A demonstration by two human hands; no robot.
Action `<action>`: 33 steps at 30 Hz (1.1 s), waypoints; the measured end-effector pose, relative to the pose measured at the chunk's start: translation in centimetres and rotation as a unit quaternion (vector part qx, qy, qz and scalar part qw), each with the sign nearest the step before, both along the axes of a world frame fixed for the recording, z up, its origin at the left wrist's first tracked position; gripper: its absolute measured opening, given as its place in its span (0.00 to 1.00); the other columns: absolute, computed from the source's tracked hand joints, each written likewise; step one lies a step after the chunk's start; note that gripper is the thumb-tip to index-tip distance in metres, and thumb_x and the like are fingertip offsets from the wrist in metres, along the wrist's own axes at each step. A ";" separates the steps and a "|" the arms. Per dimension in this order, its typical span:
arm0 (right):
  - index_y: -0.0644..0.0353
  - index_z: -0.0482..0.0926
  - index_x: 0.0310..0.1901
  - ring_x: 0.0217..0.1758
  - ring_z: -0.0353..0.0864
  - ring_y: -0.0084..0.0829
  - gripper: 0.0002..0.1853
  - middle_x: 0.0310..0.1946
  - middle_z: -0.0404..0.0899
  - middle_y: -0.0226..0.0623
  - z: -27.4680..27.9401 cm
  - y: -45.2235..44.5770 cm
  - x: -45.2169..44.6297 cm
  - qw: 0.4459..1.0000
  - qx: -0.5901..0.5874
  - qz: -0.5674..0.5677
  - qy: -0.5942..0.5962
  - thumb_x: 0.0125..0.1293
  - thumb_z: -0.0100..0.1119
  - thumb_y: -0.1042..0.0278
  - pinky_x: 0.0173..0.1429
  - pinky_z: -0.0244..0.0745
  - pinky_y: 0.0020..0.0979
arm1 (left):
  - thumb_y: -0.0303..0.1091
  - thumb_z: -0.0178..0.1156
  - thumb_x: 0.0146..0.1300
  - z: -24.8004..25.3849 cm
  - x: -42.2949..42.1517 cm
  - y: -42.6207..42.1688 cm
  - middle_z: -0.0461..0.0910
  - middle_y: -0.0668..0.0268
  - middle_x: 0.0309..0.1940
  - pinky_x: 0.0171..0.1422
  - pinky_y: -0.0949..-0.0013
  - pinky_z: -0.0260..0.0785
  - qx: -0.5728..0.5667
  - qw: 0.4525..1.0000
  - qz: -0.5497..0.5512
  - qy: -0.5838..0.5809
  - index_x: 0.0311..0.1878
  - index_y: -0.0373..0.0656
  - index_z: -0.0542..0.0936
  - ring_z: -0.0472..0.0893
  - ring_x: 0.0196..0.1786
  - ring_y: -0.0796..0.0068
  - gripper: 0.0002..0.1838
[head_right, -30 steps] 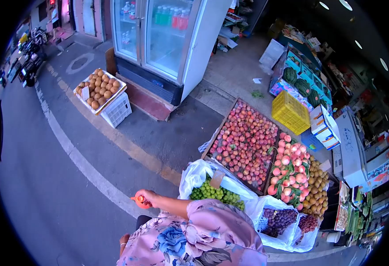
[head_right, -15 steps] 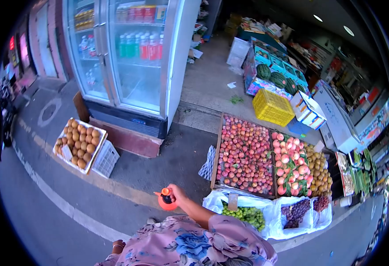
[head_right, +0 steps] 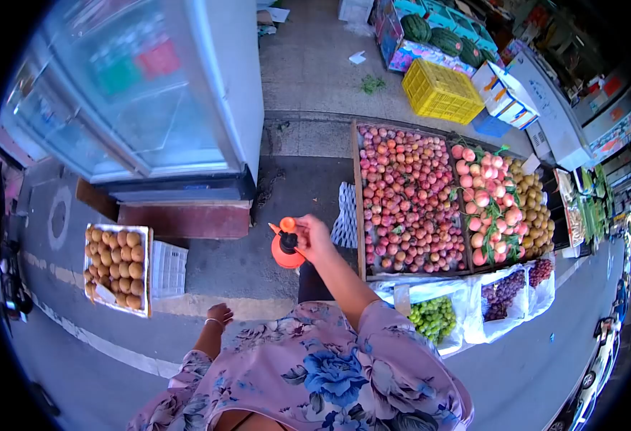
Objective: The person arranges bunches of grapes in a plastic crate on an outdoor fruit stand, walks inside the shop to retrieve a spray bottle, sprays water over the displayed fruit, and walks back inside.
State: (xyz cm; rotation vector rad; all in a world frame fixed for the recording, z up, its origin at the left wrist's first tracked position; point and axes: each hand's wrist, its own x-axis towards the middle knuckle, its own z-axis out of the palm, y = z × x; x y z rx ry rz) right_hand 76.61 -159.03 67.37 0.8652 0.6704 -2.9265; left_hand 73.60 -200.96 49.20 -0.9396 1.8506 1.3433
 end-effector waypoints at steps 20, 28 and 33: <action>0.62 0.74 0.36 0.12 0.59 0.17 0.13 0.25 0.75 0.34 0.4 51.9 -42.1 0.990 0.052 -0.130 -0.005 0.52 0.49 0.63 0.14 0.51 0.18 | 0.35 0.54 0.50 0.7 -49.2 53.6 0.73 0.69 0.21 0.22 0.70 0.65 -0.094 0.965 -0.239 -0.049 0.33 0.47 0.74 0.74 0.23 0.75 0.07; 0.56 0.74 0.33 0.16 0.61 0.20 0.12 0.25 0.71 0.27 -5.8 72.3 -64.0 0.970 0.047 -0.090 -0.220 0.52 0.46 0.59 0.14 0.56 0.21 | 0.34 0.53 0.52 1.8 -74.0 71.3 0.72 0.68 0.22 0.24 0.67 0.64 -0.082 0.966 -0.225 -0.102 0.33 0.46 0.72 0.73 0.24 0.72 0.06; 0.55 0.73 0.31 0.19 0.65 0.22 0.11 0.23 0.68 0.28 -7.6 83.9 -73.9 0.946 0.065 -0.064 -0.312 0.48 0.50 0.59 0.15 0.59 0.22 | 0.33 0.54 0.52 12.8 -86.5 85.8 0.73 0.68 0.26 0.26 0.72 0.66 0.042 0.978 -0.196 0.052 0.35 0.46 0.71 0.74 0.26 0.77 0.07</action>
